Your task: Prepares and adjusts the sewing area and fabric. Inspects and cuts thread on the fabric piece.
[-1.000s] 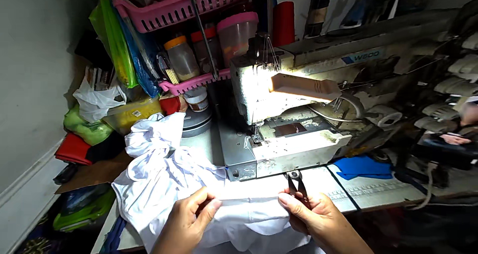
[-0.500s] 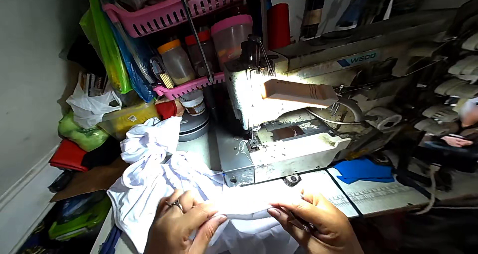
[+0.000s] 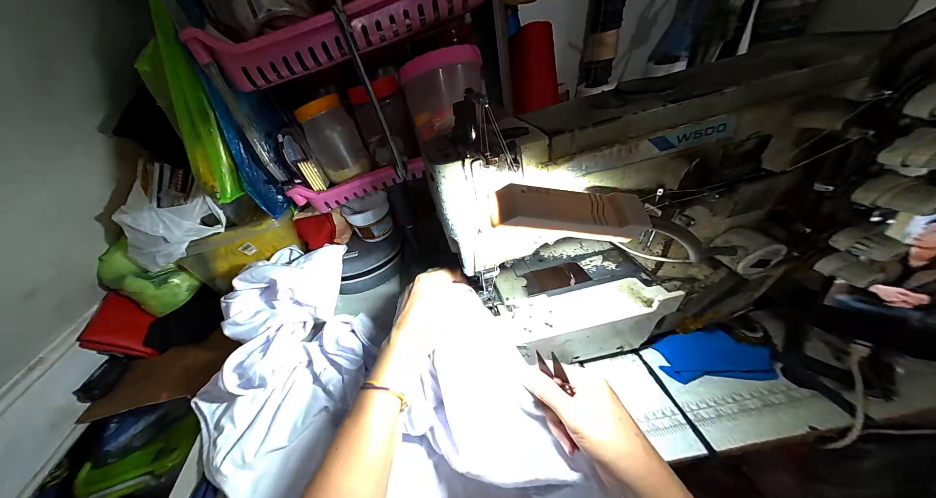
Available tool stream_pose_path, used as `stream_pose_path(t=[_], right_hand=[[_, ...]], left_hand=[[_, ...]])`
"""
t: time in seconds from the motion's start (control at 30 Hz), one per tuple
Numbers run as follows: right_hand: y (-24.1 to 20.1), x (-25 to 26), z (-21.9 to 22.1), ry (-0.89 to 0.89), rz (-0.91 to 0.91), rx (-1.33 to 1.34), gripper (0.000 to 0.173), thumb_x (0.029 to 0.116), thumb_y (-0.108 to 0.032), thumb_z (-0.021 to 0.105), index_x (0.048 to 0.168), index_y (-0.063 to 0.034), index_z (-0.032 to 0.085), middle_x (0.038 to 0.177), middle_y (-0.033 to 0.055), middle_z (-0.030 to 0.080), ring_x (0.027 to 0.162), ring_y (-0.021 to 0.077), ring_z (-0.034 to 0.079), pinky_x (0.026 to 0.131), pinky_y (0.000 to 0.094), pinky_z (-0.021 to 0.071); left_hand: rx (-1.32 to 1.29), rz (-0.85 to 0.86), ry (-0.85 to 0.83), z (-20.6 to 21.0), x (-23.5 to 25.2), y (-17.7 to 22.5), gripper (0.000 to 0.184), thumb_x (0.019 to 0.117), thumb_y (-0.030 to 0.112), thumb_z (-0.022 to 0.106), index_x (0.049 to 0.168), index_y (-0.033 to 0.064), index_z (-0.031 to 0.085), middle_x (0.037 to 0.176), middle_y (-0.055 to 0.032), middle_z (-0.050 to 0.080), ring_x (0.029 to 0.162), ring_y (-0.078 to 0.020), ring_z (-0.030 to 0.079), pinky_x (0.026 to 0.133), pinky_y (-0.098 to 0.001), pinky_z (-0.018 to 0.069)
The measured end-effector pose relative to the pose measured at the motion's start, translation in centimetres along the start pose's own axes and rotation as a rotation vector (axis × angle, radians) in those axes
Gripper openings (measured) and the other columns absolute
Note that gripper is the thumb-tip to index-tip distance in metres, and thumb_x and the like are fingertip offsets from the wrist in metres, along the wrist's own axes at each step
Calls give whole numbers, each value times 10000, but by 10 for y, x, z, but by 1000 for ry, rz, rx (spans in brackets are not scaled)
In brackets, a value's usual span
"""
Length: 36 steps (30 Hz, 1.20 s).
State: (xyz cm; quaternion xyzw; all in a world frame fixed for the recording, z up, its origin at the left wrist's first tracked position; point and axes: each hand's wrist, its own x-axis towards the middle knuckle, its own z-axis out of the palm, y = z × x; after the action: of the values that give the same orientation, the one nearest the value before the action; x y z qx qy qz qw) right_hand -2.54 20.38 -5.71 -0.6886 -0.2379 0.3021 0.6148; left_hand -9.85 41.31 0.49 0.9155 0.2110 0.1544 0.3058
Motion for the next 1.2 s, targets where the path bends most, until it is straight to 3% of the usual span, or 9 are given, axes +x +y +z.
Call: stream_pose_path(t=[0.2, 0.33, 0.47, 0.6, 0.77, 0.87, 1.0, 1.1, 1.2], right_hand=[[-11, 12, 13, -1, -2, 205, 272, 1002, -184, 587, 736, -129, 598, 484, -46, 481, 352, 35, 421, 354, 182, 358], [-6, 8, 13, -26, 20, 149, 315, 1020, -198, 561, 713, -133, 594, 469, -53, 478, 354, 33, 433, 364, 186, 372], [13, -3, -4, 115, -128, -11, 210, 1045, -227, 519, 976, -110, 680, 602, -73, 543, 408, 26, 460, 396, 201, 422], [11, -30, -10, 199, -374, 17, 245, 1033, -101, 480, 1111, -45, 705, 893, -35, 665, 539, -37, 515, 480, 138, 465], [4, -59, 15, -230, -384, -30, 258, 989, -66, 605, 1209, 48, 680, 1007, 85, 704, 734, 19, 588, 668, 195, 505], [5, -54, 14, -411, -457, -155, 253, 1000, -58, 590, 1204, 47, 695, 943, 137, 710, 723, 83, 603, 684, 229, 504], [-1, -41, -3, -132, -580, -252, 223, 958, -47, 595, 1120, 2, 740, 929, 81, 719, 733, 28, 620, 680, 174, 519], [3, -18, -7, 229, -538, -437, 318, 956, -408, 627, 1077, -139, 748, 861, -43, 680, 684, 4, 585, 604, 204, 504], [7, -3, 4, 111, -407, -399, 291, 958, -383, 639, 1028, -121, 747, 834, -25, 686, 727, 55, 630, 661, 278, 543]], left_hand=[[56, 43, 91, 10, 13, 22, 169, 970, 149, 640, 1106, 51, 657, 1034, -122, 672, 969, -225, 651, 850, -417, 521], [69, 46, 77, 9, 27, 17, 151, 952, 162, 683, 1030, 33, 669, 991, -148, 677, 927, -270, 659, 810, -481, 527], [151, 212, 181, -15, 4, -7, 185, 1015, 149, 614, 1167, 78, 691, 1198, -126, 661, 1047, -272, 662, 904, -490, 547], [321, 38, 397, -27, -68, -31, 189, 994, 210, 575, 965, 68, 696, 832, -78, 658, 714, -242, 637, 643, -487, 529], [161, -284, -225, -21, -140, -43, 365, 989, 319, 629, 998, -42, 680, 798, -197, 674, 726, -359, 678, 705, -579, 539], [67, -238, 81, -36, -144, -58, 202, 966, 139, 611, 1019, -40, 689, 799, -156, 699, 671, -261, 703, 656, -495, 601], [309, 10, 521, -59, -118, -61, 346, 905, 115, 550, 1198, -16, 678, 1215, -213, 669, 1141, -422, 629, 927, -666, 470], [200, 111, 391, -42, -90, -27, 440, 930, 115, 599, 1348, -20, 617, 1401, -206, 592, 1317, -392, 538, 1074, -614, 414], [183, -3, 108, -13, -53, 4, 592, 975, 194, 623, 1537, 94, 464, 1548, -113, 488, 1445, -323, 415, 1150, -586, 326]])
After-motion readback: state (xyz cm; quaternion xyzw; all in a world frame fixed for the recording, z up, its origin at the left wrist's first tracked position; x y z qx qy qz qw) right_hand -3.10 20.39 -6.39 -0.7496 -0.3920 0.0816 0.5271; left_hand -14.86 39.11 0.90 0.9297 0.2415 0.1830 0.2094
